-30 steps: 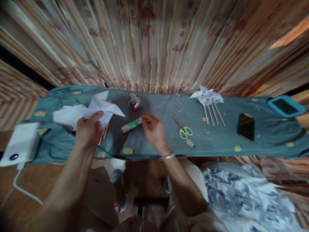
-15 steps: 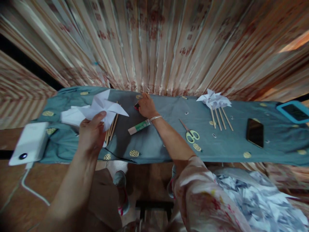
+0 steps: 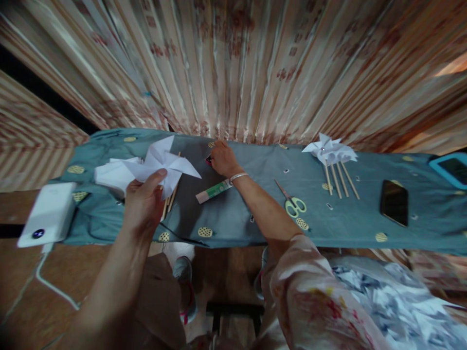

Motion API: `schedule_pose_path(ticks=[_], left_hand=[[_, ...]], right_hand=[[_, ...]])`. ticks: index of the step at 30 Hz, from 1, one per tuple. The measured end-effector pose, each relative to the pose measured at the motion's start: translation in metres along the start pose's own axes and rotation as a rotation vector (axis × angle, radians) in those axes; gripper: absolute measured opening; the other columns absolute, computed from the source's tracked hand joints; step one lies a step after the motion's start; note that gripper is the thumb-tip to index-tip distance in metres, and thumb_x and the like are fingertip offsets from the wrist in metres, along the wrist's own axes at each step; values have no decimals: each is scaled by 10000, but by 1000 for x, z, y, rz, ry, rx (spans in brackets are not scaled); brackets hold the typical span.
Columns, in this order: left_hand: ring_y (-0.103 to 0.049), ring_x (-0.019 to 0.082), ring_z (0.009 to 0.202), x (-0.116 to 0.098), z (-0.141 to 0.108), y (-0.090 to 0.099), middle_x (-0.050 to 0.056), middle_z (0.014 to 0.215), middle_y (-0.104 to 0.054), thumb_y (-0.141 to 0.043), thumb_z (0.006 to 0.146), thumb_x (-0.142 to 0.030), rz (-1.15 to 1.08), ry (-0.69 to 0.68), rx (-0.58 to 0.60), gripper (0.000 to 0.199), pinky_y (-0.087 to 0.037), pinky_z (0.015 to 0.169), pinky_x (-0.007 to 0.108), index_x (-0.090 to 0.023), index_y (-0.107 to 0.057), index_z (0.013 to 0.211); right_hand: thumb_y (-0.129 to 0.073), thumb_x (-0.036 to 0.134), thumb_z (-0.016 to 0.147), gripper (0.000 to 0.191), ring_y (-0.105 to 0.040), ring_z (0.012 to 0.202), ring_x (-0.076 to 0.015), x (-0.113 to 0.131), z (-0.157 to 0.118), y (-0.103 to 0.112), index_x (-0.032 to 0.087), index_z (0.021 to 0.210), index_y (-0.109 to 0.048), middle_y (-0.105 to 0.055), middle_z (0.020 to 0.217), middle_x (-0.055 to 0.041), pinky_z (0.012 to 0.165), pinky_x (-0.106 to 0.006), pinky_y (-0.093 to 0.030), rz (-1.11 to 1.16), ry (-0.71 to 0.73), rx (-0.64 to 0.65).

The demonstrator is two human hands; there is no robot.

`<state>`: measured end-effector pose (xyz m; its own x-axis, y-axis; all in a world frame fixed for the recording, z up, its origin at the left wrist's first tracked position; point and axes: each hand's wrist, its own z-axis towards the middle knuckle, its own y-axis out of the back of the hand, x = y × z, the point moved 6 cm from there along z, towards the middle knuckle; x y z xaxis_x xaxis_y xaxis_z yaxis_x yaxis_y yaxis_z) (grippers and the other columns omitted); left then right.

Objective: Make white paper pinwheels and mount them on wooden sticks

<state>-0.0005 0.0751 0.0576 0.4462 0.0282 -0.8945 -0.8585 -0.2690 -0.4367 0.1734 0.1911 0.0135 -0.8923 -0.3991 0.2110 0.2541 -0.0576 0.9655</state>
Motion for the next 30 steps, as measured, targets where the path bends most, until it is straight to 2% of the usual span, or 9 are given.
schedule_pose_path(ticks=[5, 13, 19, 23, 27, 30], left_hand=[[-701, 211, 791, 1, -1, -3, -4, 647, -682, -795, 565, -251, 26, 13, 7, 173, -541, 670, 260, -213, -654, 657], [-701, 219, 746, 4, -5, -7, -24, 550, -623, -828, 530, -271, 42, 45, -6, 228, -552, 660, 271, -209, -633, 631], [-694, 225, 749, 4, -4, -9, -32, 505, -565, -810, 548, -257, 52, 46, -17, 231, -561, 677, 291, -210, -590, 601], [-698, 224, 782, 5, -4, -9, -15, 568, -622, -823, 556, -267, 49, 41, -13, 231, -562, 684, 289, -204, -610, 622], [-701, 223, 784, 6, -5, -11, -13, 571, -631, -824, 553, -241, 23, 41, 7, 218, -561, 688, 282, -198, -618, 610], [-697, 208, 740, 8, -7, -13, -4, 598, -661, -825, 562, -235, 2, 37, 21, 193, -559, 688, 281, -188, -652, 631]], right_hand=[[-545, 88, 802, 243, -499, 1286, -319, -2, 2, -5, 86, 874, -777, -718, 1098, -183, 1135, -463, -347, 25, 42, 10], [-579, 106, 804, 234, -503, 1305, -311, -6, 3, -9, 107, 919, -782, -633, 1295, -173, 1141, -454, -373, 84, -19, -68], [-576, 117, 822, 222, -523, 1295, -277, -7, -2, -7, 134, 892, -786, -671, 1236, -140, 1149, -411, -378, 142, -19, -97], [-575, 110, 828, 211, -523, 1309, -267, -12, -6, -1, 133, 893, -775, -679, 1232, -139, 1143, -412, -392, 204, -77, -157], [-609, 156, 845, 177, -542, 1304, -263, -19, -27, 18, 166, 936, -760, -675, 1264, -120, 1142, -440, -400, 318, -156, -269], [-613, 202, 862, 173, -585, 1263, -259, -22, -66, 34, 168, 961, -751, -646, 1317, -141, 1090, -431, -454, 364, -165, -314]])
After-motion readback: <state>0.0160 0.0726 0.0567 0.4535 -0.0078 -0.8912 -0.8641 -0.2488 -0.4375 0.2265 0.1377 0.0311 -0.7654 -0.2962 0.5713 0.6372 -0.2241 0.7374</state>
